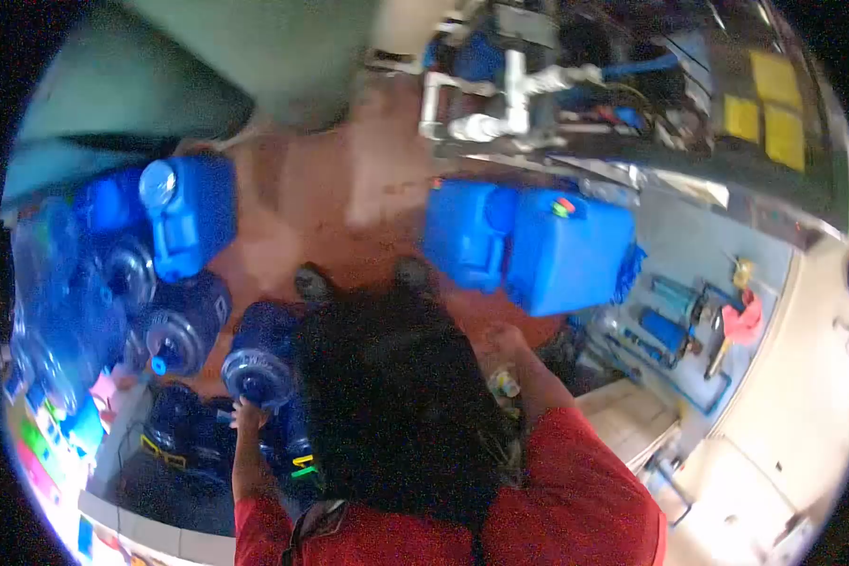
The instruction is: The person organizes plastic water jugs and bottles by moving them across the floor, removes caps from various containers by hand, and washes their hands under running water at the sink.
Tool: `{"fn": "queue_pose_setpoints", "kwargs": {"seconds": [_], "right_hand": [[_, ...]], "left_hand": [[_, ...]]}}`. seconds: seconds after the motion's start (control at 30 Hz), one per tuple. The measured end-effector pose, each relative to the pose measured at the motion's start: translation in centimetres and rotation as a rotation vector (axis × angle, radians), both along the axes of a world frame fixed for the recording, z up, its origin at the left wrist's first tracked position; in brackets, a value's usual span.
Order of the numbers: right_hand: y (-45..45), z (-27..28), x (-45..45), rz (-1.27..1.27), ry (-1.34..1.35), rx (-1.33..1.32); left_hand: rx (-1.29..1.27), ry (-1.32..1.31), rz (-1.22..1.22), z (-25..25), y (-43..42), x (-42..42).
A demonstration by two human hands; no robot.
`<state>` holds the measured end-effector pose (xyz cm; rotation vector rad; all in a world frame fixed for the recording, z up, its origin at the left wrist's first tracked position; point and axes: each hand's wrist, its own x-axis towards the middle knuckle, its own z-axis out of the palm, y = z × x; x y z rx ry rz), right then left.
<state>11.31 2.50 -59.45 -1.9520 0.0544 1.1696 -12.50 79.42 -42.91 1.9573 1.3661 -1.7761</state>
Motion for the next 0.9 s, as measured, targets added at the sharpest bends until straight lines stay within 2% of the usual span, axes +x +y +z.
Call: {"fn": "queue_pose_setpoints", "kwargs": {"seconds": [0.03, 0.07, 0.1, 0.13, 0.17, 0.2, 0.23, 0.27, 0.3, 0.33, 0.4, 0.43, 0.5, 0.53, 0.57, 0.6, 0.63, 0.7, 0.77, 0.83, 0.9], "right_hand": [[-2.4, 8.7, 2.5, -0.039, -0.012, -0.016], [-1.2, 15.0, 5.3, 0.754, -0.359, -0.402], [-5.6, 15.4, 4.7, 0.377, -0.262, -0.606], [-10.3, 14.5, 3.4, -0.004, -0.156, -0.781], [-7.1, 20.6, 8.0, 0.461, -0.218, -1.019], [-7.1, 21.9, 9.2, -0.113, -0.304, -1.142], [-7.7, 23.1, 11.5, -0.254, -0.373, -1.068], [-6.9, 24.2, 13.8, -0.358, -0.475, -1.132], [-7.7, 24.0, 16.1, -0.488, -0.51, -1.046], [-7.4, 24.2, 18.7, -0.547, -0.605, -0.884], [-8.1, 23.0, 23.5, -0.577, -0.597, -0.834], [-9.1, 21.2, 25.6, -0.6, -0.552, -0.807], [-9.8, 19.4, 28.1, -0.605, -0.503, -0.768], [-8.4, 20.1, 29.7, -0.684, -0.392, -0.684], [-6.3, 21.2, 31.3, -0.757, -0.275, -0.595], [-5.1, 21.0, 32.4, -0.825, -0.152, -0.505], [-5.5, 19.9, 32.9, -0.804, -0.141, -0.489], [-8.2, 17.9, 33.5, -1.059, -0.006, -0.216], [-10.9, 17.0, 32.8, -0.928, -0.025, 0.031], [-16.5, 13.1, 32.6, -0.828, 0.05, -0.231], [-14.5, 14.9, 31.7, -0.835, 0.161, -0.314]], "left_hand": [[0.015, 0.086, -0.141, 1.1, -0.1, 2.8], [0.077, 0.041, -0.217, 0.8, 0.1, 3.8], [0.071, 0.028, -0.245, -0.9, 0.8, 4.2], [0.067, -0.26, -0.196, -3.6, 1.7, 4.3], [0.063, -0.541, -0.141, -4.9, 1.9, 4.6], [0.036, -0.619, -0.125, -3.9, 0.6, 8.0], [0.013, -0.694, -0.105, -2.7, -1.1, 12.9], [-0.051, -0.84, -0.162, -4.5, -2.0, 14.4], [-0.119, -0.983, -0.216, -6.2, -2.9, 15.9], [-0.167, -0.919, -0.226, -4.5, -5.4, 19.8], [-0.254, -0.847, -0.195, 0.6, -12.9, 28.5], [-0.295, -0.835, -0.151, 1.6, -16.6, 31.1], [-0.492, -1.131, -0.266, -0.6, -22.8, 32.8], [-0.612, -1.003, -0.109, 1.9, -26.4, 35.5], [-0.642, -1.127, -0.135, 0.2, -29.9, 35.7], [-0.681, -1.208, -0.053, 0.7, -33.3, 36.8], [-0.773, -1.268, 0.116, -0.8, -36.5, 37.3], [-0.608, -1.388, 0.053, 3.0, -41.1, 39.8], [-0.649, -1.467, 0.202, 1.5, -45.5, 39.7], [-0.681, -1.12, 0.215, 5.1, -46.6, 42.2], [-0.707, -1.057, 0.248, 6.0, -47.1, 42.6]]}}
